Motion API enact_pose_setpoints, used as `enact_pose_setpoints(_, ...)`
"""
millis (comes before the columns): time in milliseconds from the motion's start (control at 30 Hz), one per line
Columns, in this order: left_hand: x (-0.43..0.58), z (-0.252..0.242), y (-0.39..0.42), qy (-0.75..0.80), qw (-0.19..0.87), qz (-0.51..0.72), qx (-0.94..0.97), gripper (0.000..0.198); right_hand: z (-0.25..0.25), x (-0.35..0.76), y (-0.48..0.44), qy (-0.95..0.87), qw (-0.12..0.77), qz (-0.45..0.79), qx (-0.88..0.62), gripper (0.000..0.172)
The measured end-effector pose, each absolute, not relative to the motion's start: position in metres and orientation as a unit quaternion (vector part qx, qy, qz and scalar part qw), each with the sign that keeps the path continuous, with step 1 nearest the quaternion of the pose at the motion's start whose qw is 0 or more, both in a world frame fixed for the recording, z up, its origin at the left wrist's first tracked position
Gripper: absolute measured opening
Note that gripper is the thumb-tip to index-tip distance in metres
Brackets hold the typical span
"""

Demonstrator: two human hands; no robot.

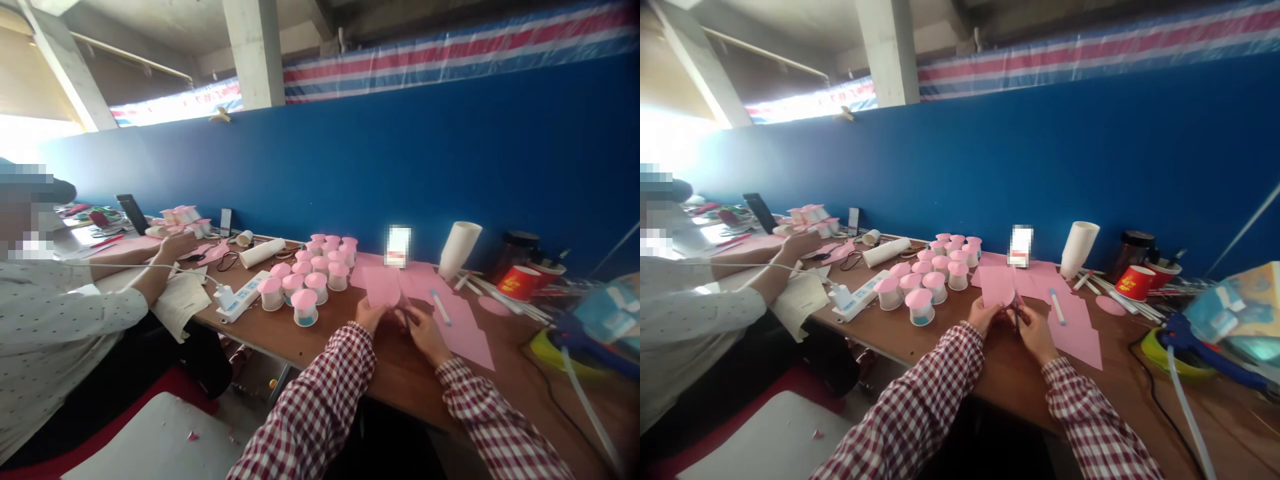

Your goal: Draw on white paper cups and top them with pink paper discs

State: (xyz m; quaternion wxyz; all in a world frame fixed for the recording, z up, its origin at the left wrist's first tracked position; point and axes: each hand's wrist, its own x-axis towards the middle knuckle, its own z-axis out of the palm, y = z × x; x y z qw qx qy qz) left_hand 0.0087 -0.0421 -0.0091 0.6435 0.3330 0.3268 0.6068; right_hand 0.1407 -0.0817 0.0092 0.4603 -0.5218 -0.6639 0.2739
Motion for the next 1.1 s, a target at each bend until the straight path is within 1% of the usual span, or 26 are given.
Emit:
enact_pose_setpoints(200, 0.010, -0.011, -0.044, 0.337, 0.624, 0.615, 0.344, 0.053, -0.001, 0.144, -0.077, -0.662, 0.450, 0.262, -0.539, 0.050)
enact_pose_setpoints(433, 0.010, -0.014, -0.041, 0.360, 0.586, 0.635, 0.350, 0.045, 0.000, 0.143, -0.079, -0.660, 0.452, 0.264, -0.539, 0.052)
enact_pose_setpoints(633, 0.014, -0.012, -0.036, 0.372, 0.579, 0.639, 0.343, 0.035, 0.005, 0.138, -0.082, -0.627, 0.486, 0.312, -0.523, 0.057)
enact_pose_setpoints(733, 0.014, -0.009, -0.032, 0.377, 0.581, 0.639, 0.335, 0.033, 0.008, 0.136, -0.083, -0.607, 0.503, 0.327, -0.520, 0.059)
enact_pose_setpoints(933, 0.010, -0.003, -0.031, 0.367, 0.601, 0.625, 0.338, 0.038, 0.012, 0.135, -0.085, -0.615, 0.501, 0.320, -0.518, 0.051)
enact_pose_setpoints(1100, 0.009, -0.005, -0.035, 0.366, 0.603, 0.618, 0.347, 0.042, 0.004, 0.138, -0.080, -0.634, 0.504, 0.320, -0.492, 0.045)
